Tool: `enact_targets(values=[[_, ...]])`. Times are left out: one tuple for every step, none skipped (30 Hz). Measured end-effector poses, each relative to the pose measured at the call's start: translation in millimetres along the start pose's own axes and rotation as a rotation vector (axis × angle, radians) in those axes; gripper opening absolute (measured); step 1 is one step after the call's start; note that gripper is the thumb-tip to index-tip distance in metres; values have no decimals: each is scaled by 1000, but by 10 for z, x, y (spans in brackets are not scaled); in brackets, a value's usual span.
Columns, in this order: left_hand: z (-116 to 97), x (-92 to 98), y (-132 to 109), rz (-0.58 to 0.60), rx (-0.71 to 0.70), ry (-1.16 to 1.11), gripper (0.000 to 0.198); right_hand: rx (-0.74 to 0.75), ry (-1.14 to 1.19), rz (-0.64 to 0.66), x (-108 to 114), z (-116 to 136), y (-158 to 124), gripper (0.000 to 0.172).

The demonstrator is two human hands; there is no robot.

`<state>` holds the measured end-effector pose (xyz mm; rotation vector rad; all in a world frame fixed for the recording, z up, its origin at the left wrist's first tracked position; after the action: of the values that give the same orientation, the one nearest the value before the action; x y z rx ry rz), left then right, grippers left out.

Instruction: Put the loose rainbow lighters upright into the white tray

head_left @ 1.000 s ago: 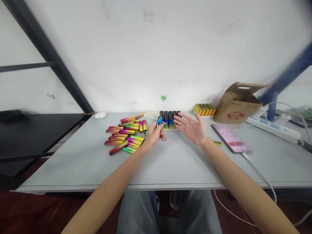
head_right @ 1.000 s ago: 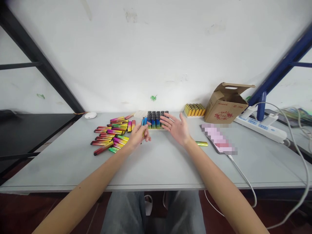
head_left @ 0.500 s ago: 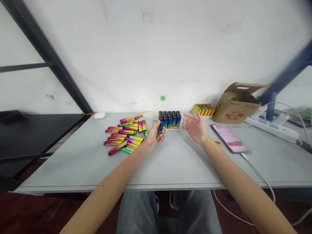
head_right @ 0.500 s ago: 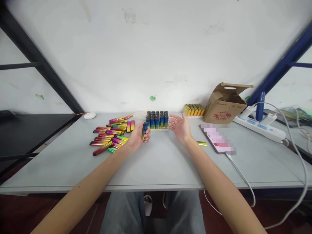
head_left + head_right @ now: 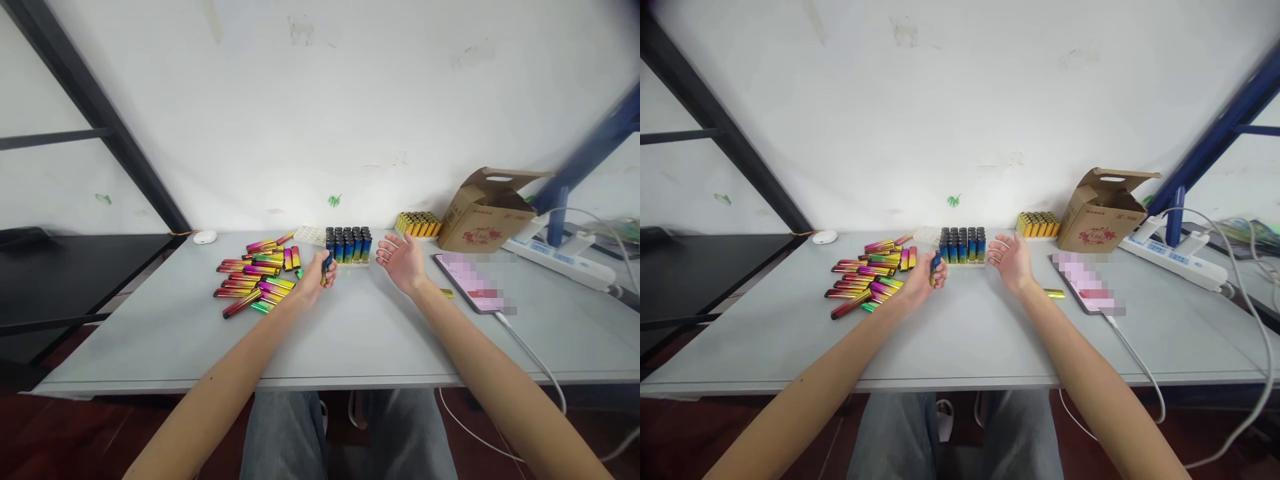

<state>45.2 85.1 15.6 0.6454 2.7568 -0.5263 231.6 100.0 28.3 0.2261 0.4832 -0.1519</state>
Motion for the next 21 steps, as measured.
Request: enact_targets(values=[[-2,9,2,-8,-8,10,36,-4,14,-17,14,-3,0,37],[-4,14,1,-15,-15,18,35,-13,34,-38,29,-9,-1,35],[-7,15,-1,-20,-20,22,35,-22,56,-58,40,-14,-4,33],[-11,12,-7,-23,-24,22,34,-30,78,-75,47,-18,-8,31],[-16,4,-14,-23,-27,19,33,-38,96,-88,48,-21,-13,29],[-24,-7,-23,-21,-31,15,33,-45,113,-98,46,-22,-19,29],[-31,-17,-32,-20,-35,14,32,-52,127,-107,42,-23,-25,29],[-37,-27,-40,-19,-37,18,31,-58,139,-114,37,-23,-31,29],[-42,-35,-46,-19,-40,26,30,-64,147,-119,32,-23,-37,31],[-45,-40,-51,-21,-42,37,29,-69,153,-124,27,-22,-42,32],[-46,-39,-53,-27,-44,50,28,-72,159,-127,22,-20,-47,34],[-46,-32,-53,-39,-45,63,27,-73,163,-129,18,-17,-51,35],[-43,-21,-51,-52,-45,74,27,-73,167,-130,14,-14,-54,36],[-36,-11,-47,-65,-42,84,26,-73,171,-130,11,-10,-56,36],[-26,-2,-40,-73,-37,92,26,-72,176,-131,9,-7,-58,36],[-14,1,-32,-75,-31,99,26,-72,179,-133,9,-3,-60,36],[-3,2,-24,-73,-26,102,26,-71,181,-135,8,0,-61,36],[8,0,-14,-67,-23,101,26,-71,182,-137,8,3,-62,36],[16,-3,-6,-59,-22,98,26,-71,182,-140,9,6,-63,36],[22,-8,2,-50,-22,92,26,-71,182,-141,8,8,-64,36],[24,-15,7,-38,-24,84,26,-70,182,-141,7,10,-64,36]])
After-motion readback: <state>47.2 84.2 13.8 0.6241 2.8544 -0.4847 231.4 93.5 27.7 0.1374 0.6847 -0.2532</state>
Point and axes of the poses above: each hand's wrist, its own y-axis towards the middle knuckle, its own x-axis out of the back of the hand, z = x × y, the point moved 9 cm from there along y, towards the middle knuckle, and after that the axes turned 11 degrees about x, right-handed, at the moved point
